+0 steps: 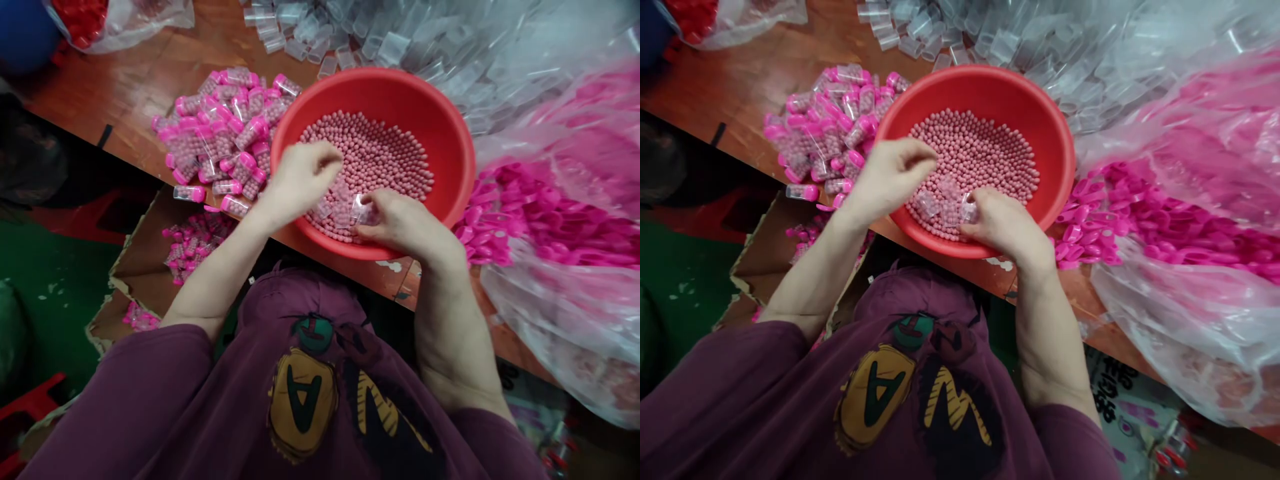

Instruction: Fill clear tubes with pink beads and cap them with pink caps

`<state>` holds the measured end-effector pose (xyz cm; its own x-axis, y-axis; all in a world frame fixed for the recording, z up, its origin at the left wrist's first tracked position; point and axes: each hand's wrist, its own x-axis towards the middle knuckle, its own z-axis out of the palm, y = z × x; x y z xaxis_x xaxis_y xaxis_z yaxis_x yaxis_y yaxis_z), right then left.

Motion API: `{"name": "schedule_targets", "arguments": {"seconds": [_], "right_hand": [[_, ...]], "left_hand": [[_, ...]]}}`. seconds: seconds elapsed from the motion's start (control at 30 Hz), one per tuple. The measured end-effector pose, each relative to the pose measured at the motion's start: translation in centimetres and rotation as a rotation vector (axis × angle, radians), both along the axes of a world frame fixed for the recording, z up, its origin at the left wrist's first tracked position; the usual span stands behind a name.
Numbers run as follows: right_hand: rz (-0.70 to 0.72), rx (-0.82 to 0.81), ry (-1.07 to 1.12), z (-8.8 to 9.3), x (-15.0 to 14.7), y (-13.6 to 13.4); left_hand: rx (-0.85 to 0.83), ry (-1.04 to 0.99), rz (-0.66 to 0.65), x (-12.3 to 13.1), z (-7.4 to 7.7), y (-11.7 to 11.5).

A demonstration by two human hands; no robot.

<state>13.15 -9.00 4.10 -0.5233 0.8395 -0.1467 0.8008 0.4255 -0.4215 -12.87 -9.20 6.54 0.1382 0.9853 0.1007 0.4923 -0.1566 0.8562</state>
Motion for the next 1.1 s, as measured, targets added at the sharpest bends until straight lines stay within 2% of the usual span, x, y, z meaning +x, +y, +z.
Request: {"name": "schedule_targets", "arguments": {"seconds": [0.07, 0.13, 0.2, 0.3, 0.37, 0.43, 0.5, 0.57, 0.67, 0.77, 0.83, 0.93, 1.03, 1.1], "right_hand": [[-0.032, 0.054, 0.191, 0.1, 0.5, -0.3], [-0.066, 0.094, 0.378, 0.2, 1.3, -0.8], [-0.089, 0.143, 0.493, 0.2, 1.9, -1.5], [-0.125, 0.279, 0.538, 0.0, 2.1, -2.6], [-0.136, 0.365, 0.53, -0.3, 2.2, -3.1], [-0.145, 0.42, 0.51, -0.8, 2.4, -3.3], [-0.179, 0.464, 0.482, -1.3, 2.7, -3.5], [-0.246, 0.482, 0.473, -1.8, 2.8, -3.6], [-0.339, 0.413, 0.537, -2.1, 2.6, -3.9], [-0.362, 0.331, 0.624, -1.8, 2.4, -3.9], [-0.376, 0.35, 0.672, -1.4, 2.9, -3.6], [-0.485, 0.476, 0.722, -0.7, 5.0, -3.4], [-0.643, 0.521, 0.691, -0.5, 8.8, -4.0], [-0.724, 0.517, 0.609, -1.0, 11.6, -5.0]], "left_hand": [[-0.115, -0.071, -0.122, 2.7, -0.2, -0.5], [-0.247, -0.179, -0.182, 4.5, -0.3, -0.8], [-0.424, -0.349, -0.206, 5.7, 0.0, -1.0], [-0.635, -0.559, -0.201, 6.8, 0.6, -1.0], [-0.665, -0.598, -0.181, 7.5, 0.8, -0.8], [-0.611, -0.559, -0.161, 7.9, 0.6, -0.4], [-0.476, -0.439, -0.148, 8.2, 0.2, -0.2], [-0.297, -0.23, -0.173, 8.4, -0.3, -0.3], [-0.044, 0.107, -0.261, 8.6, -1.0, -1.1], [0.107, 0.319, -0.317, 8.8, -1.6, -1.1], [0.171, 0.458, -0.316, 8.5, -1.6, 0.3], [0.224, 0.724, -0.325, 7.7, -1.3, 3.9], [0.165, 0.916, -0.46, 7.5, -1.4, 7.2], [0.105, 0.963, -0.538, 8.5, -2.0, 8.4]]}}
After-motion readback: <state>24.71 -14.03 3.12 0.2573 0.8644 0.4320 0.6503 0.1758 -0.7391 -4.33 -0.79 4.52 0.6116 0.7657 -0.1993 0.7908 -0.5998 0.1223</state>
